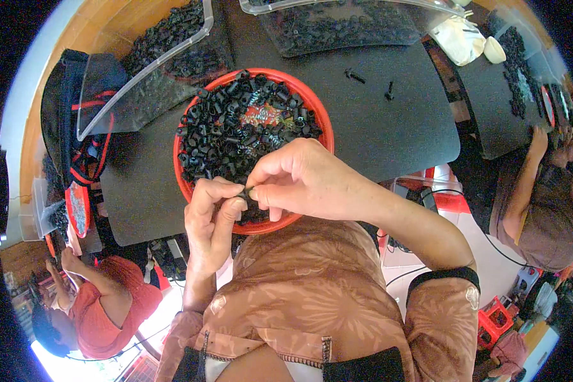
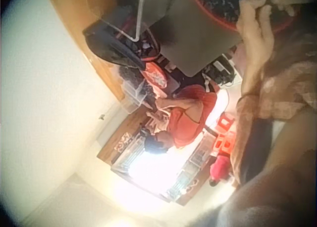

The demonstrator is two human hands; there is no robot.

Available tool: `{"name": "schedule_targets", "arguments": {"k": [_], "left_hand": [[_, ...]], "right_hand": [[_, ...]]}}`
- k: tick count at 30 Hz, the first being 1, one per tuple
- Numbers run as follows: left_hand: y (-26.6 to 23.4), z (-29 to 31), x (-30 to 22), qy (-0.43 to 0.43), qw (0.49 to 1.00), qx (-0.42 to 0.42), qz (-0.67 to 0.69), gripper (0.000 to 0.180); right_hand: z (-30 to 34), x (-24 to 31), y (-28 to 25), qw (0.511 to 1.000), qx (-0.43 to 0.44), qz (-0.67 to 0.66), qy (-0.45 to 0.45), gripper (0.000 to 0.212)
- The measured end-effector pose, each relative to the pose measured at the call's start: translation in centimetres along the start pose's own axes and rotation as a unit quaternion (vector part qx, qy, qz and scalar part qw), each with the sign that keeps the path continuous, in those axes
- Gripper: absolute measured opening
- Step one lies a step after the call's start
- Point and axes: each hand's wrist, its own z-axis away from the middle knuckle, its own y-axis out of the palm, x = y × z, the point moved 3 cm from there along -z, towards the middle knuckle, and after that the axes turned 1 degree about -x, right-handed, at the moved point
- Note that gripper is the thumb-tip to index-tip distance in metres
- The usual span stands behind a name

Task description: The person assembles cord locks by hand, picking up plastic cord lock components and springs from a bowl and fitting the springs into the plastic pieces.

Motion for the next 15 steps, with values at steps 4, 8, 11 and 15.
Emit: {"name": "schedule_targets", "arguments": {"k": [4,8,11,15], "left_hand": [[0.3,0.2,0.2,-0.001,1.000,-0.007,0.007,0.012],[0.6,0.8,0.9,-0.025,0.999,-0.030,0.034,0.013],[1.0,1.5,0.9,-0.029,0.990,-0.035,0.133,0.014],[1.2,2.1,0.6,-0.027,0.979,-0.010,0.202,0.014]], "right_hand": [[0.2,-0.2,0.7,0.999,-0.033,0.036,0.006,0.011],[0.6,-0.3,1.7,0.996,-0.086,0.020,0.005,0.008],[0.4,0.0,1.1,0.998,-0.044,-0.032,0.010,0.008],[0.1,-0.5,0.4,0.993,0.022,-0.107,0.038,0.008]]}}
